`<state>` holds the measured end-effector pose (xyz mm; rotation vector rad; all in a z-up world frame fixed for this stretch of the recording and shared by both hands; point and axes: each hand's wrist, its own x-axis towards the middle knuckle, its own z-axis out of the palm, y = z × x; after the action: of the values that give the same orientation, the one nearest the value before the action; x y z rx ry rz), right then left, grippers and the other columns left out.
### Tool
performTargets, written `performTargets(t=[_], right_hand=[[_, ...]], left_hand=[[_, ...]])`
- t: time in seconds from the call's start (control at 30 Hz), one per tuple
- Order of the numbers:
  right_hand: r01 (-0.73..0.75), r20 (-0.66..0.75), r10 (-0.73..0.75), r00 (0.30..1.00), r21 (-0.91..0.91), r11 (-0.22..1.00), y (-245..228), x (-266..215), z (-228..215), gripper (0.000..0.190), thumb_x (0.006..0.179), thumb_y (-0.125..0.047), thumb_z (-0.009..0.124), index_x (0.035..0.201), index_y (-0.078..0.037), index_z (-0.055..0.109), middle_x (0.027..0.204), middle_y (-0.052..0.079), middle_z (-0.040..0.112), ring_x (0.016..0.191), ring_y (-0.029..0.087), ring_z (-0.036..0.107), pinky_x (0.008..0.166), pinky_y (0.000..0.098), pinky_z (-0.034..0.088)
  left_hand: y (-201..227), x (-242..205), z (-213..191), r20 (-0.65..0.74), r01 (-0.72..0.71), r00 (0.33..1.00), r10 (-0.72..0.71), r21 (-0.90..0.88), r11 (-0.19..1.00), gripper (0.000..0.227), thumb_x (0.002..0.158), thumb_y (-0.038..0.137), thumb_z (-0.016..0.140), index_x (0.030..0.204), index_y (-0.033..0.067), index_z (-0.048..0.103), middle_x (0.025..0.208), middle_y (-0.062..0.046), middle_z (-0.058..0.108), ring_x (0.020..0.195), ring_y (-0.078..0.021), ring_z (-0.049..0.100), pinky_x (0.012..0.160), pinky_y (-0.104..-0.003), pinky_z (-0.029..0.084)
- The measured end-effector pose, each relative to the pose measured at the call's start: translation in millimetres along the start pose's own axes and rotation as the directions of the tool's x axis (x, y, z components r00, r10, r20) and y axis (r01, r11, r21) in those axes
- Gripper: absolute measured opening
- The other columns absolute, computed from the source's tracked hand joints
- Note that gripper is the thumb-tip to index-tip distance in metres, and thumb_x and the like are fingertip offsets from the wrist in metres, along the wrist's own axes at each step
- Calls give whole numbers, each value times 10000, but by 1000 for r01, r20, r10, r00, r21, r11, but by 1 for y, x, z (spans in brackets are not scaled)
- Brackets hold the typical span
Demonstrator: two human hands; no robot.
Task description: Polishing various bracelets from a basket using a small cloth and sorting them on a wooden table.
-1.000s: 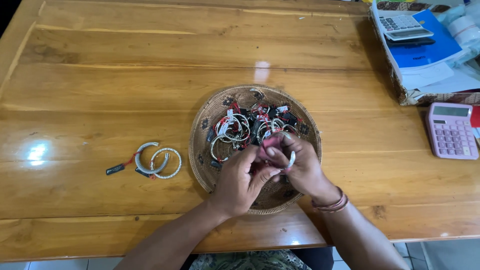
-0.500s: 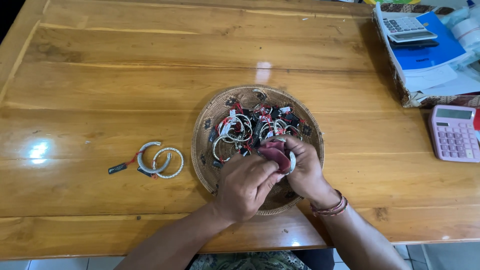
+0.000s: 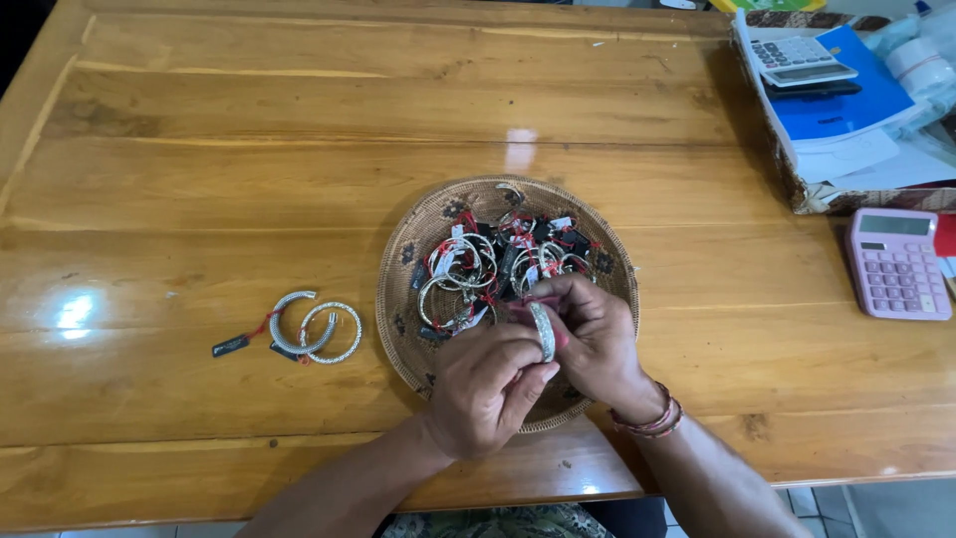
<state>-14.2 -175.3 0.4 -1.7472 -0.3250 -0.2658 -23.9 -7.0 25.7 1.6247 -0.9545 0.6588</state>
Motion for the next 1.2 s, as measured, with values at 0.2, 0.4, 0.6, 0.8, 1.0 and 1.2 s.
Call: performTargets(t=[0.2, 0.4, 0.6, 0.8, 1.0, 1.2], right_hand=[[-112, -86, 80, 993, -495, 862, 14, -2, -1, 119, 976, -295, 648, 925, -192, 617, 806, -55, 724, 678, 120, 690, 591, 313, 518], [209, 110, -179, 978, -422, 882, -5, 2, -2, 142, 993, -141, 609, 1123, -84, 609, 1008, 52, 709, 839, 182, 700, 732, 308, 585], [140, 33, -145, 989, -538, 831, 22, -4, -2, 150, 1054, -187, 479, 1050, -87, 590, 751, 2, 646, 604, 156, 620, 532, 319, 522], [-267, 254, 214, 943, 196, 943, -14, 4, -4, 98, 1032, -65, 570, 1092, -11, 627, 635, 52, 647, 473, 86, 613, 412, 191, 540], [39, -6, -43, 999, -286, 958, -6, 1, -2, 194, 1024, -198, 596, 909, -106, 722, 669, -53, 641, 580, 50, 526, 499, 250, 455], [-99, 60, 115, 992, -228, 969, -15, 9, -10, 282, 1001, -148, 573, 1240, -64, 696, 1156, 59, 776, 1022, 139, 738, 868, 253, 595]], left_hand=[[-4, -10, 6, 2, 64, 998, -64, -72, 995, 230, 1028, 180, 567, 862, 23, 547, 769, -117, 658, 583, -202, 582, 547, -333, 491], [-4, -10, 0, 22, 226, 974, -227, -225, 948, 120, 999, 134, 608, 939, 33, 583, 780, -76, 615, 607, -163, 557, 558, -294, 505], [-5, -19, -3, 74, 329, 944, -321, -162, 930, 183, 1008, 216, 588, 993, 36, 615, 852, -65, 675, 701, -170, 628, 659, -292, 535], [-8, -16, 4, 113, 289, 957, -267, -319, 903, 146, 1057, 125, 499, 1015, -10, 538, 915, -148, 645, 725, -225, 735, 661, -313, 674], [-8, -16, 3, 122, 152, 982, -143, -68, 986, 139, 1005, 123, 590, 953, -6, 595, 875, -132, 652, 775, -269, 625, 718, -371, 543], [-9, -14, 4, 52, 139, 989, -141, 34, 990, 156, 1031, 128, 546, 971, -8, 595, 863, -138, 607, 732, -279, 577, 701, -386, 503]])
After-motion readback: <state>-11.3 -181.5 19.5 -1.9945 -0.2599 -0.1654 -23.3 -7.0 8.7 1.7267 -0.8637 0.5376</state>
